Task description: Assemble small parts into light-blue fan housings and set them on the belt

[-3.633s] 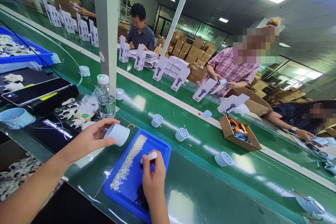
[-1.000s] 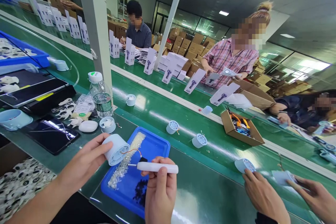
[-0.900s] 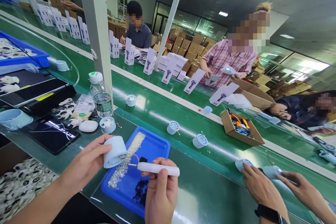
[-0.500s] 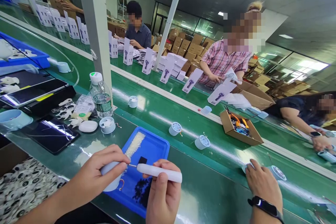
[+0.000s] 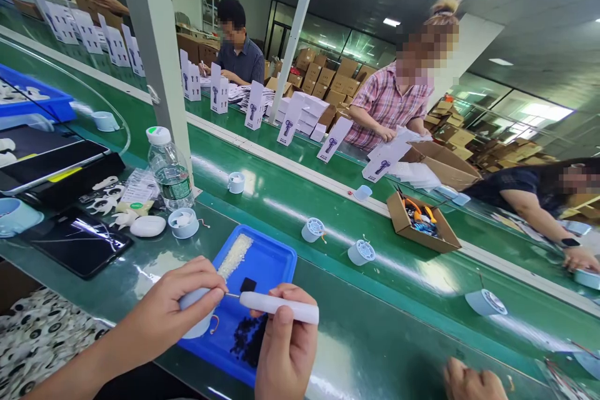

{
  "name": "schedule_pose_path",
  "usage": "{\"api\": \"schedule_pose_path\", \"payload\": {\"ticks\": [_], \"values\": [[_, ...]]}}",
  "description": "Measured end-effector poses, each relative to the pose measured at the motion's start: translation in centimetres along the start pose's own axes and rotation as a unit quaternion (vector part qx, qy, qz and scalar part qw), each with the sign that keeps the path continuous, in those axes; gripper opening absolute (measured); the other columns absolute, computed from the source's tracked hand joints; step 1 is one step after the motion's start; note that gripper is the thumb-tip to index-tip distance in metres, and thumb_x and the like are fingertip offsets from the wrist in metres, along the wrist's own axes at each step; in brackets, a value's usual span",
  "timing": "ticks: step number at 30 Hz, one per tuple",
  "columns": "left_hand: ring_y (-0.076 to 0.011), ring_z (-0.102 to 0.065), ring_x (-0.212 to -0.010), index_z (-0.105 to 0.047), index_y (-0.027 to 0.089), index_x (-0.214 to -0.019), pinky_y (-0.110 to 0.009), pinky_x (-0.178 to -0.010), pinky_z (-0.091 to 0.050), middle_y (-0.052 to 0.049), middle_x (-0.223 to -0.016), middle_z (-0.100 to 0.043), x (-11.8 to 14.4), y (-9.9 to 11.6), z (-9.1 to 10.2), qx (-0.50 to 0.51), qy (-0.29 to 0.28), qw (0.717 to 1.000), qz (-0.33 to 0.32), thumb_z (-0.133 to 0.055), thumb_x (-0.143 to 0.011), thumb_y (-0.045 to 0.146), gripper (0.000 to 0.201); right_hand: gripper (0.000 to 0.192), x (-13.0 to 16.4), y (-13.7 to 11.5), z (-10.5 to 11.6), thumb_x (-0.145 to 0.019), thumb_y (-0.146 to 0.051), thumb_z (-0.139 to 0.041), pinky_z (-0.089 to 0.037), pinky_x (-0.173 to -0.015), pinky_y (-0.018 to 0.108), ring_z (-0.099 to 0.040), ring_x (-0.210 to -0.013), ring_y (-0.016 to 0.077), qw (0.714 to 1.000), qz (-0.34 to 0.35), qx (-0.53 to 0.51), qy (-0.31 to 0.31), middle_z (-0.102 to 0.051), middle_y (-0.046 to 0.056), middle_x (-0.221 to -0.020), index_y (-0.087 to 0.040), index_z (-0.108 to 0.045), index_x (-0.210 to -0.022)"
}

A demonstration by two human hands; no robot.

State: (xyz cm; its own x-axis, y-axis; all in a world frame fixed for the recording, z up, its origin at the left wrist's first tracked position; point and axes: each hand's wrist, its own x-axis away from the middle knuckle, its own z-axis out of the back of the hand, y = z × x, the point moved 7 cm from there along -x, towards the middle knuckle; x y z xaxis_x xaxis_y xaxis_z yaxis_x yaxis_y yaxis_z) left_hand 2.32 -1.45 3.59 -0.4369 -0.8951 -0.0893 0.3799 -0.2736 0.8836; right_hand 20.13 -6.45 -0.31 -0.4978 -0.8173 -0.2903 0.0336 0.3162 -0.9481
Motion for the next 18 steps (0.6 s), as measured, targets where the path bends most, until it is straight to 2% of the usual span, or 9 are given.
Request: {"api": "schedule_pose_path", "payload": {"ticks": [5,9,13,16,18], "values": [[-0.0178,-0.055,-0.083,-0.065,0.024,-0.079,-0.027,-0.079,-0.040,-0.002,-0.083,-0.061,-0.4,-0.8,-0.4,0.001,0.005,0.999,0.032,-0.045,-0.089,0.036,0.025,0.017,-0.3,0.2,0.9,-0.086,-0.041,-0.048,-0.051,-0.059,0.042,-0.058,-0.064,0.0215,0.999,-0.006,-0.035,0.029,-0.059,0.008,-0.093,-0.039,-0.058,-0.099],[-0.0188,-0.055,-0.086,-0.064,0.023,-0.077,-0.028,-0.078,-0.040,-0.002,-0.083,-0.061,-1.0,-2.1,-1.4,-0.016,0.003,0.998,0.053,-0.046,-0.087,0.035,0.024,0.013,-0.3,0.2,1.0,-0.087,-0.038,-0.051,-0.052,-0.058,0.033,-0.058,-0.067,0.0149,0.994,-0.032,-0.088,0.064,-0.057,0.003,-0.091,-0.030,-0.058,-0.095],[-0.0205,-0.055,-0.085,-0.061,0.022,-0.071,-0.029,-0.078,-0.040,-0.002,-0.081,-0.060,-1.7,-3.4,-2.2,-0.036,0.005,0.995,0.093,-0.052,-0.081,0.033,0.018,0.012,-0.4,0.3,0.8,-0.090,-0.035,-0.051,-0.052,-0.058,0.025,-0.059,-0.065,0.0090,0.988,-0.042,-0.135,0.067,-0.057,-0.001,-0.087,-0.026,-0.058,-0.092],[-0.0204,-0.055,-0.083,-0.062,0.021,-0.070,-0.030,-0.079,-0.040,-0.002,-0.082,-0.060,-2.1,-3.7,-2.2,0.018,0.014,0.994,0.108,-0.053,-0.080,0.035,0.019,0.012,-0.4,0.6,0.9,-0.090,-0.034,-0.052,-0.053,-0.059,0.023,-0.060,-0.062,0.0075,0.984,-0.053,-0.158,0.067,-0.057,-0.001,-0.087,-0.024,-0.058,-0.092],[-0.0196,-0.055,-0.078,-0.063,0.020,-0.073,-0.030,-0.074,-0.043,-0.003,-0.083,-0.060,-2.1,-4.4,-2.0,0.114,0.033,0.981,0.156,-0.054,-0.079,0.037,0.021,0.012,-0.3,0.7,1.1,-0.091,-0.033,-0.050,-0.053,-0.059,0.023,-0.061,-0.062,0.0079,0.985,-0.049,-0.151,0.066,-0.057,-0.001,-0.088,-0.023,-0.057,-0.093]]}}
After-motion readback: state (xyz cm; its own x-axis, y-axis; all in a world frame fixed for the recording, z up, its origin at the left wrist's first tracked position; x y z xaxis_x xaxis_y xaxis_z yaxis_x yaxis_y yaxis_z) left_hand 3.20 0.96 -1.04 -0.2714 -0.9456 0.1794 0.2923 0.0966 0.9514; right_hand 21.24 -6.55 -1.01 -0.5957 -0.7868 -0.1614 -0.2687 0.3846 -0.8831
